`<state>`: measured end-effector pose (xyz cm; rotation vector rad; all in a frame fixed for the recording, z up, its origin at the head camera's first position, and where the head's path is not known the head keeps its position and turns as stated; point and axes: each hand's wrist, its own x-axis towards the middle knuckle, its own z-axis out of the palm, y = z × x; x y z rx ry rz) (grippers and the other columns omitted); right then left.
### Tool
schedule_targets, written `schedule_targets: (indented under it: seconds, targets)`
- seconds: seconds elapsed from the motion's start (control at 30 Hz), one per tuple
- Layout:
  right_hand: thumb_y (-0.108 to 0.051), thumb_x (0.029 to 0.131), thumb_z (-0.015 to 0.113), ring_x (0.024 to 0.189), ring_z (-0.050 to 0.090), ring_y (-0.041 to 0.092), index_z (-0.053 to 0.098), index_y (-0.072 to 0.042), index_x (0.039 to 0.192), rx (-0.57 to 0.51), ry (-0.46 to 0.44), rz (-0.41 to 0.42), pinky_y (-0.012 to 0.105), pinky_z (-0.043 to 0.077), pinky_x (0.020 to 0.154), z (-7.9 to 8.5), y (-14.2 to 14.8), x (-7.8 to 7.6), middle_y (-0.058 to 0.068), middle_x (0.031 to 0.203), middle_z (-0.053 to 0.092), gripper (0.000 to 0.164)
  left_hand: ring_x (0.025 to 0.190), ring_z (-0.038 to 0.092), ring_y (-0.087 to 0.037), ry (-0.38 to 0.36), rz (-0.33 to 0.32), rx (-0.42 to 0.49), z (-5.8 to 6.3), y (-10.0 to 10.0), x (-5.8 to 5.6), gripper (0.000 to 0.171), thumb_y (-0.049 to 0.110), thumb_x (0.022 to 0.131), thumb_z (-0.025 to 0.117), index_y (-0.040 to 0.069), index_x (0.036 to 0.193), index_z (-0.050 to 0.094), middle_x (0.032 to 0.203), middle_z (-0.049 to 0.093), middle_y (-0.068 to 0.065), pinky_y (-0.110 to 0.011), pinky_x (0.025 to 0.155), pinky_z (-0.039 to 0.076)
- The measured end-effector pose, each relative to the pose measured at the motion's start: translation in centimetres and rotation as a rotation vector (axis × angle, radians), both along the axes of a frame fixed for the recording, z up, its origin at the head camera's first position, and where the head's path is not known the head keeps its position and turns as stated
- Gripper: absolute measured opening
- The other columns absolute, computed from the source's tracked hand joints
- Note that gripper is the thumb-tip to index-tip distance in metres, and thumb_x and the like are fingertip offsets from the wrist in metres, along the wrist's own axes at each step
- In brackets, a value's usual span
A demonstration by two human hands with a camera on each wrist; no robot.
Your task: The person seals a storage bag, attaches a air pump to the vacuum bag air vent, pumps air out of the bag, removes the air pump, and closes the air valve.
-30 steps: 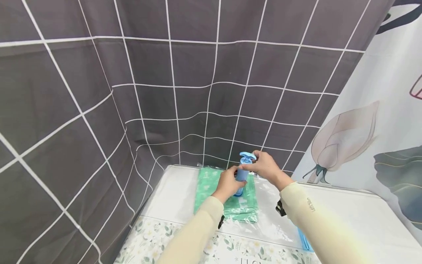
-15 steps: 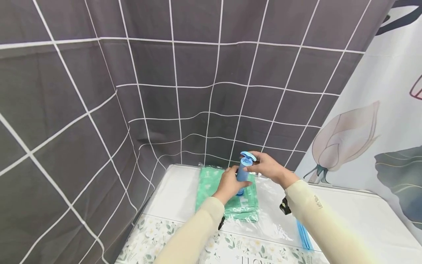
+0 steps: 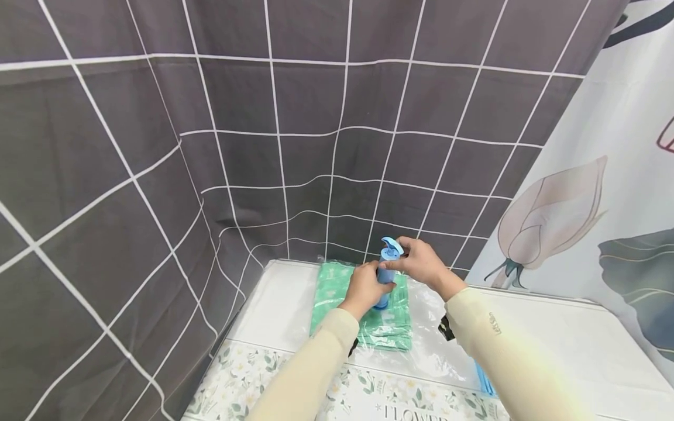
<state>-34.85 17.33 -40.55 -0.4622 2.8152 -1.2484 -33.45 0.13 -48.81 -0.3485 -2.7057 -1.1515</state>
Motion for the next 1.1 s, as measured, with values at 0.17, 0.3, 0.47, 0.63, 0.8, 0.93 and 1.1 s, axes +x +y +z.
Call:
schedule_targets:
  seconds: [0.17,0.3,0.47,0.63,0.8,0.93,1.1]
  targets:
    - [-0.033,0.094,0.095,0.077,0.060,0.017,0.074,-0.006,0.117,0.043,0.049,-0.051,0.032,0.051,0.070,0.3,-0.2,0.2,0.001,0.084,0.073,0.041,0.128,0.078,-0.036,-0.003,-0.020,0.011,0.3,0.1,-0.1,0.049,0.026,0.096,0.094,0.006,0.137,0.076,0.134,0.083,-0.016,-0.049,0.112,0.066]
    - [-0.032,0.094,0.095,0.081,0.064,0.018,0.074,-0.006,0.120,0.035,0.026,-0.056,0.031,0.054,0.074,0.3,-0.3,0.2,0.003,0.090,0.078,0.043,0.135,0.075,-0.037,-0.034,-0.091,-0.065,0.5,-1.7,-0.3,0.067,0.030,0.094,0.097,0.004,0.149,0.070,0.144,0.079,-0.017,-0.049,0.117,0.063]
    - [-0.030,0.094,0.096,0.086,0.066,0.019,0.074,-0.006,0.121,0.031,-0.015,-0.056,0.031,0.056,0.076,0.3,-0.4,0.2,0.004,0.097,0.080,0.043,0.148,0.067,-0.041,-0.161,-0.079,-0.404,1.0,-7.3,0.6,0.095,0.039,0.077,0.106,0.002,0.154,0.066,0.159,0.070,-0.019,-0.055,0.130,0.053]
    - [-0.030,0.094,0.096,0.089,0.066,0.021,0.073,-0.006,0.121,0.042,-0.020,-0.077,0.032,0.056,0.077,0.6,-0.1,0.5,0.005,0.098,0.078,0.043,0.130,0.074,-0.044,-0.325,-0.034,-0.473,-0.8,-10.9,1.8,0.081,0.037,0.073,0.104,-0.005,0.136,0.074,0.140,0.077,-0.025,-0.059,0.122,0.059]
    - [-0.033,0.096,0.094,0.087,0.066,0.021,0.070,-0.007,0.120,0.071,-0.003,-0.091,0.033,0.055,0.074,0.3,-0.1,0.9,0.006,0.096,0.077,0.043,0.123,0.076,-0.044,-0.263,-0.019,-0.475,-5.0,-11.1,1.1,0.075,0.040,0.072,0.103,-0.005,0.127,0.077,0.130,0.080,-0.025,-0.058,0.116,0.063]
    - [-0.035,0.097,0.092,0.086,0.066,0.021,0.069,-0.005,0.122,0.103,0.025,-0.112,0.032,0.055,0.073,0.1,-0.2,1.1,0.007,0.095,0.076,0.046,0.116,0.079,-0.038,-0.220,-0.003,-0.561,-8.9,-11.4,-1.0,0.080,0.054,0.066,0.102,0.002,0.122,0.080,0.125,0.082,-0.019,-0.052,0.112,0.066]
    - [-0.038,0.097,0.092,0.086,0.066,0.022,0.069,-0.003,0.126,0.131,0.056,-0.140,0.033,0.055,0.073,0.3,-0.4,1.4,0.007,0.093,0.075,0.051,0.103,0.080,-0.034,-0.217,-0.006,-0.596,-9.5,-11.3,-1.6,0.076,0.057,0.063,0.101,0.004,0.114,0.081,0.110,0.083,-0.014,-0.051,0.104,0.069]
